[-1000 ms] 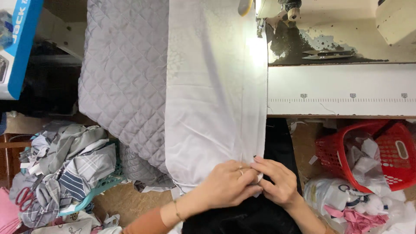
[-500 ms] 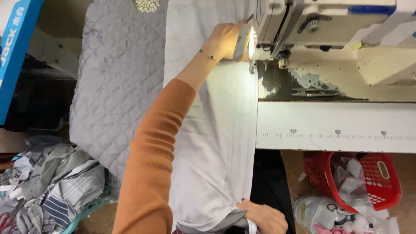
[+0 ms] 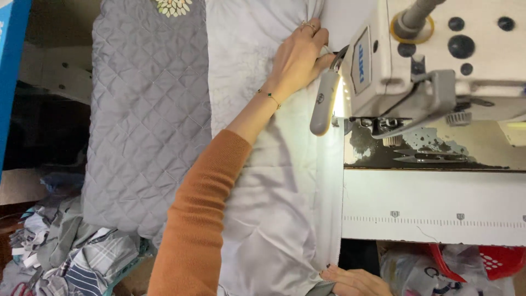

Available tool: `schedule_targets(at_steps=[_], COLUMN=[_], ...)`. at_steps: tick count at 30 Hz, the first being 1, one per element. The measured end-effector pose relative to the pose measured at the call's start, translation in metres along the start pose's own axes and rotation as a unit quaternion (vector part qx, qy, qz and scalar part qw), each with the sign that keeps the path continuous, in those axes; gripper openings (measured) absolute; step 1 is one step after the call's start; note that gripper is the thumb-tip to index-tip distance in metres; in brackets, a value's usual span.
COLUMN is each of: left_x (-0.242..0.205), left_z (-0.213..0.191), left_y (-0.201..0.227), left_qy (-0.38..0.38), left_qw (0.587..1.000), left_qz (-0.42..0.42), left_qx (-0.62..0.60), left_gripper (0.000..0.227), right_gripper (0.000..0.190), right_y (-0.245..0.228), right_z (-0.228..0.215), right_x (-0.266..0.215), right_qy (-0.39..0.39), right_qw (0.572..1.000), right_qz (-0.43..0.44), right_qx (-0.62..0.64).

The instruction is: Sewing a white fabric strip onto the edge of a quilted fabric panel using an industrial sewing machine

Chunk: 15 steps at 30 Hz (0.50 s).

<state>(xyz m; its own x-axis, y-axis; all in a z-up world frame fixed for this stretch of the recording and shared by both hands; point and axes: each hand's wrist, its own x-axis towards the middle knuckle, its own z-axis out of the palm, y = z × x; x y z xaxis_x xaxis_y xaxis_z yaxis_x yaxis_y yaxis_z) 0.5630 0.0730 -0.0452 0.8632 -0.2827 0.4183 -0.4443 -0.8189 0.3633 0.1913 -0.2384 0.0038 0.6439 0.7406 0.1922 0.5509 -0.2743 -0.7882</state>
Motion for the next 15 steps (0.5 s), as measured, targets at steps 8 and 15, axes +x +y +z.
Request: schedule_targets(at_steps=[8, 15], left_x=[0.042, 0.078], left_z=[0.013, 0.040], left_y=[-0.043, -0.088], left_qy=[0.036, 0.053], left_qw=[0.999, 0.997], left_qz=[0.010, -0.057], left_qx=[-0.019, 0.010], left_gripper=[0.049, 0.040], right_gripper=[0.053, 0.036], right_y=[-0.008, 0.015], right_z=[-0.008, -0.029], right_x=[0.089, 0.126], right_qy=[0.234, 0.234], right_qw=[0.961, 0.966], right_qz=[0.054, 0.034], right_qx=[-0.136, -0.107])
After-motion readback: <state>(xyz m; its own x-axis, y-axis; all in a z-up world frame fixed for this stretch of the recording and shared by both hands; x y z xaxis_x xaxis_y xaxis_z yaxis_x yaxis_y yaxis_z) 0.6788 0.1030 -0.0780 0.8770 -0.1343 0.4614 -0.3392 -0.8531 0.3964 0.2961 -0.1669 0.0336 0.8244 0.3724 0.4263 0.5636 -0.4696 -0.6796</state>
